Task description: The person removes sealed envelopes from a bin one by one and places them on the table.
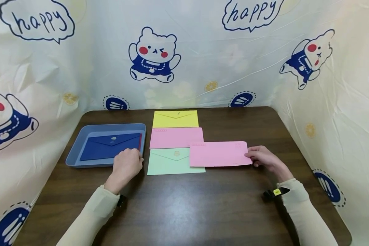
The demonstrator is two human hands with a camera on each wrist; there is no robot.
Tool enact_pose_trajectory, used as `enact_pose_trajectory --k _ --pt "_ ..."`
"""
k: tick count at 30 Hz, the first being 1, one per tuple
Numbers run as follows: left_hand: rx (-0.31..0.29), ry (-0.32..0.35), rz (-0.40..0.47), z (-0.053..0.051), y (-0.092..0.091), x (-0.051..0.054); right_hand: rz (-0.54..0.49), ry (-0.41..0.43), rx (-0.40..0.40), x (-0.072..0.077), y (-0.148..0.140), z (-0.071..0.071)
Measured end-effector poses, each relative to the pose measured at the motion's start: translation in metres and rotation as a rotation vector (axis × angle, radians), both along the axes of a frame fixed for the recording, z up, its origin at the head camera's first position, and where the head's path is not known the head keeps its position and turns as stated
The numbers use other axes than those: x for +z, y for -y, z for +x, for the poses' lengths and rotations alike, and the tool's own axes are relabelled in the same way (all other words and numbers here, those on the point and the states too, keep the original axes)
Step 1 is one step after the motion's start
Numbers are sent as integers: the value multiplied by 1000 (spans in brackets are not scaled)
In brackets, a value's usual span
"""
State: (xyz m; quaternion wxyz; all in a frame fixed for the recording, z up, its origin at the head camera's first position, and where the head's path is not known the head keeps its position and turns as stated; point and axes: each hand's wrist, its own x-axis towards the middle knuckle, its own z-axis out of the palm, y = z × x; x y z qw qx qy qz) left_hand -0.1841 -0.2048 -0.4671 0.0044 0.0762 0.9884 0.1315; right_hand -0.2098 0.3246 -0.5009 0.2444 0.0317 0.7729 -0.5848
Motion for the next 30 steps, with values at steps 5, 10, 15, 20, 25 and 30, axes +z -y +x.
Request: enact_pose_trajectory --k 5,10,15,20,25,30 --pt "-3 -4 2 -1 0 0 -5 9 -1 -2 -7 1" --pt "2 10 -1 0 0 0 -3 19 7 -2 -13 2" --pt "3 15 1 0 0 1 -7 18 14 -1 -19 4" --pt "1 -3 1 -1 0 0 -4 23 12 1 -26 5" --pt "-1 -8 2 -2 1 -1 -3 37 16 1 -32 7" --pt "2 3 6 -1 1 -1 -20 47 17 0 -36 8"
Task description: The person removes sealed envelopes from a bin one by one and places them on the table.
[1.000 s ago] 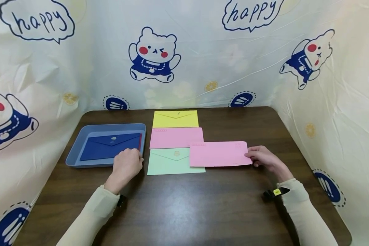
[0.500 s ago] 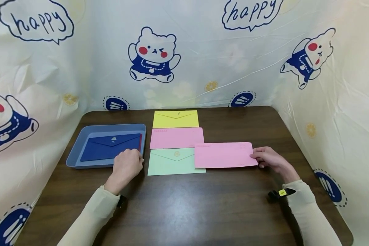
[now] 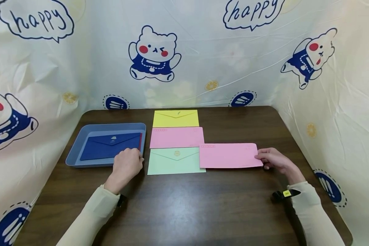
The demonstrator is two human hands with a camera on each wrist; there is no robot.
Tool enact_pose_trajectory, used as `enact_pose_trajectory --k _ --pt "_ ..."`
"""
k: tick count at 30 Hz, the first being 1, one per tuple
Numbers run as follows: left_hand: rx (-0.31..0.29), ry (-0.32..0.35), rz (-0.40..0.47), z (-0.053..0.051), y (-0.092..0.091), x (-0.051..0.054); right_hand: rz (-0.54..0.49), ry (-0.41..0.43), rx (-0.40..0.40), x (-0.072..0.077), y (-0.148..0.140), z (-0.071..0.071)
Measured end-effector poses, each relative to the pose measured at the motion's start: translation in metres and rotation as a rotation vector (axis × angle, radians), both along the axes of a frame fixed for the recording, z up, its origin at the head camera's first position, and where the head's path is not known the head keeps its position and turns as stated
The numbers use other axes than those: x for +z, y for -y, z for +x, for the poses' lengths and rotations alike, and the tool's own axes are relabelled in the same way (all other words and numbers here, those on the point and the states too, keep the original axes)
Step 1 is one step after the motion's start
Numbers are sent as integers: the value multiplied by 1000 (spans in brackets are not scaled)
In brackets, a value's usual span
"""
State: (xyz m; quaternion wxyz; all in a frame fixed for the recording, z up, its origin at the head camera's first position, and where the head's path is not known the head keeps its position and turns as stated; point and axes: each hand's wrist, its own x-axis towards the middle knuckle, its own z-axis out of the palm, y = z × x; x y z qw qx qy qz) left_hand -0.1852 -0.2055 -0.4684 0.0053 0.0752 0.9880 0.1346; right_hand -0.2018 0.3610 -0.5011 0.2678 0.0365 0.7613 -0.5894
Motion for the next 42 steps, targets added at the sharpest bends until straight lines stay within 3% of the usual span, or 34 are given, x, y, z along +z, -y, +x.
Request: enact_pose_trajectory --k 21,42 --pt "11 35 15 1 0 1 22 2 0 5 -12 6" --pt "7 4 16 2 0 2 91 -21 16 3 -21 8"
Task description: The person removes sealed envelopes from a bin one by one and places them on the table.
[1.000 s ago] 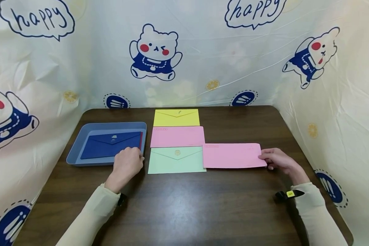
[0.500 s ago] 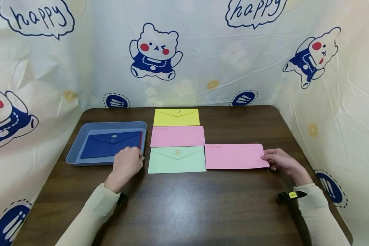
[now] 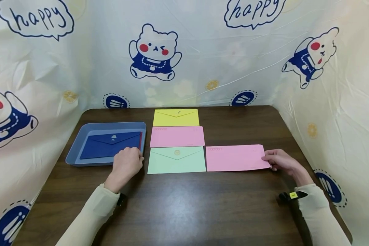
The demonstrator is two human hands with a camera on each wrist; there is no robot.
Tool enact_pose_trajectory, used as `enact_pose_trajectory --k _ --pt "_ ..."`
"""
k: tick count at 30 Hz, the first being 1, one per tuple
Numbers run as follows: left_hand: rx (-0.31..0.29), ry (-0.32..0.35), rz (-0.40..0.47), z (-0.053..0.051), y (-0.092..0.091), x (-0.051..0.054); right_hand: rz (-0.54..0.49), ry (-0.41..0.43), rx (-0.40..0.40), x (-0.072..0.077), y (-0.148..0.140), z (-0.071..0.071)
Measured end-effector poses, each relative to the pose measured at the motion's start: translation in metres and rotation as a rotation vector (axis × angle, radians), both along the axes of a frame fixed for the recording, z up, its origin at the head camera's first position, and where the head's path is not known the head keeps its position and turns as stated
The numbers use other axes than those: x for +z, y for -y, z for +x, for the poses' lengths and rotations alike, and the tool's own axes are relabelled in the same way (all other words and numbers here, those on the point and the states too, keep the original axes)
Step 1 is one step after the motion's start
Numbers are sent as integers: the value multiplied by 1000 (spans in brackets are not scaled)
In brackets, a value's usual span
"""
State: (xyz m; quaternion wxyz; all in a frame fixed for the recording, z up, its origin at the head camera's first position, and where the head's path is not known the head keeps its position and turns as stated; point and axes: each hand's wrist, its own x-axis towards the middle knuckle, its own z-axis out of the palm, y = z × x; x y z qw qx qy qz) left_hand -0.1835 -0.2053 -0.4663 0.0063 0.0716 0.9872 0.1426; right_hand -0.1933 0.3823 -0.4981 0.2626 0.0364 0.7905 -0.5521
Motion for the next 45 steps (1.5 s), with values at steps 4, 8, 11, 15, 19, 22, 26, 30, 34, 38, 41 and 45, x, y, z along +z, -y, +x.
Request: enact_pose_trajectory --k 4,8,11,15,19,22,26,30,34,38,41,45 --pt "1 11 5 0 1 0 17 -12 7 1 0 0" --pt "0 8 7 0 1 -1 26 -14 5 0 1 1" --pt "-3 2 6 -1 1 -1 33 -16 3 0 1 2" --pt "-5 2 6 -1 0 -1 51 -22 -8 1 1 3" --pt "-10 -6 9 -2 1 -1 75 -36 -21 3 2 5" --pt "-10 -7 7 -2 1 -2 91 -39 -25 4 1 5" --pt "-8 -5 1 -2 1 -2 129 -45 -20 4 1 5" --pt "-11 -8 1 -2 0 -2 183 -67 -9 5 2 5" --pt "-8 -5 -1 -2 0 -1 225 -93 -6 5 3 5" --pt "-7 4 -4 -2 0 -1 280 -119 -9 6 4 5" --pt "-11 1 -2 -2 0 -1 355 -159 -9 10 5 6" --pt "-13 -6 4 -1 0 -1 467 -253 24 19 13 7"
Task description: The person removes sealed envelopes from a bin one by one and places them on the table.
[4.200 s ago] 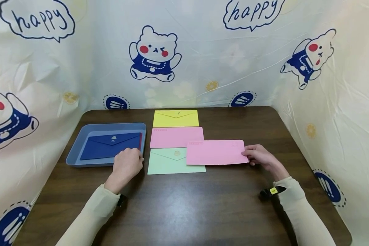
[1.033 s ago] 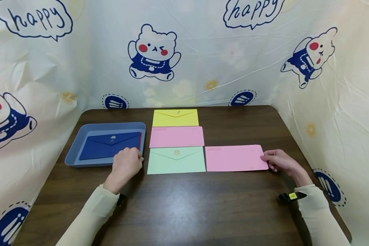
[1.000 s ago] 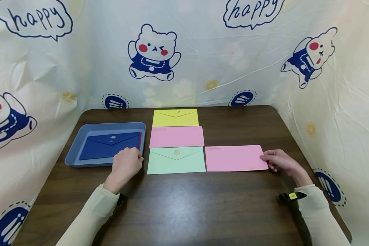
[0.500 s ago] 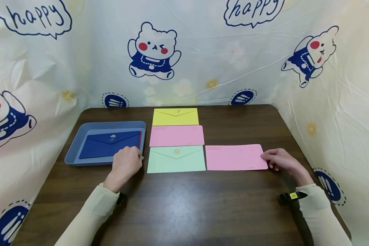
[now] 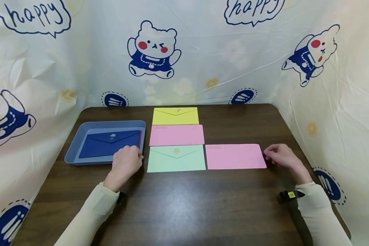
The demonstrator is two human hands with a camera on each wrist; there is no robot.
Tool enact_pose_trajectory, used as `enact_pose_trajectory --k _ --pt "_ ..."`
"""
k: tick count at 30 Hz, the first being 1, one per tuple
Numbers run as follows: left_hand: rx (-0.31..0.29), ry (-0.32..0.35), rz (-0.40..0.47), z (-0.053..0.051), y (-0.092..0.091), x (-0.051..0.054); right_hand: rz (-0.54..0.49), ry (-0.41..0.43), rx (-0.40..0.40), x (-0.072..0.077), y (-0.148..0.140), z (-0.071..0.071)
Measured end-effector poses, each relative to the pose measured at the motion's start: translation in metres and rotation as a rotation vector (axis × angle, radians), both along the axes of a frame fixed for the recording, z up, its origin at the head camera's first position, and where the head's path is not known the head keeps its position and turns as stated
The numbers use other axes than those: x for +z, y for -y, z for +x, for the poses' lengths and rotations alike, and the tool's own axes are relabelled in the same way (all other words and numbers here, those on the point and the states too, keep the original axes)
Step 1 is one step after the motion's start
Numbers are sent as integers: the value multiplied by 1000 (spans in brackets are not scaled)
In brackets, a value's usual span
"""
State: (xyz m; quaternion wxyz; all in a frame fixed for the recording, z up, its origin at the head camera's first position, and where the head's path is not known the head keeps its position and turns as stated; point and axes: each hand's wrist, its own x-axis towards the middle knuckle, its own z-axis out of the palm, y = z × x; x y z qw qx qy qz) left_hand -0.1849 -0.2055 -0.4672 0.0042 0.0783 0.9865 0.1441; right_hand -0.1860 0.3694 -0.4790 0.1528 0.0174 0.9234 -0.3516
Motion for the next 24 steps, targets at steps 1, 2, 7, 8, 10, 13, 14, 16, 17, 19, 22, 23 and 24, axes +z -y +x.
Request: enact_pose_trajectory --k 1,2,7,8,10,13,14,16,17,19,22,23,24 --pt "0 2 1 0 0 0 32 -25 27 2 4 1" --pt "2 4 2 0 0 0 60 -48 60 3 10 2" --pt "-3 -2 -2 -1 0 2 208 -138 248 6 52 12" --pt "-3 -6 -2 -1 1 3 235 -149 264 7 61 14" --pt "-4 -12 0 -1 0 3 276 -166 274 8 74 19" --pt "-3 -7 6 -1 0 4 302 -177 275 7 88 25" --pt "-2 -5 6 0 0 4 303 -180 279 6 91 26" --pt "-1 -2 6 0 0 3 307 -193 296 3 95 28" --pt "0 -2 5 0 0 3 313 -202 307 2 96 29" --pt "0 -3 4 0 0 2 329 -213 321 -1 97 30" --pt "1 -4 4 0 0 2 350 -217 325 -4 97 30" --pt "2 -5 6 0 0 2 353 -216 326 -5 97 30" --pt "2 -4 8 1 0 2 354 -214 324 -5 97 29"
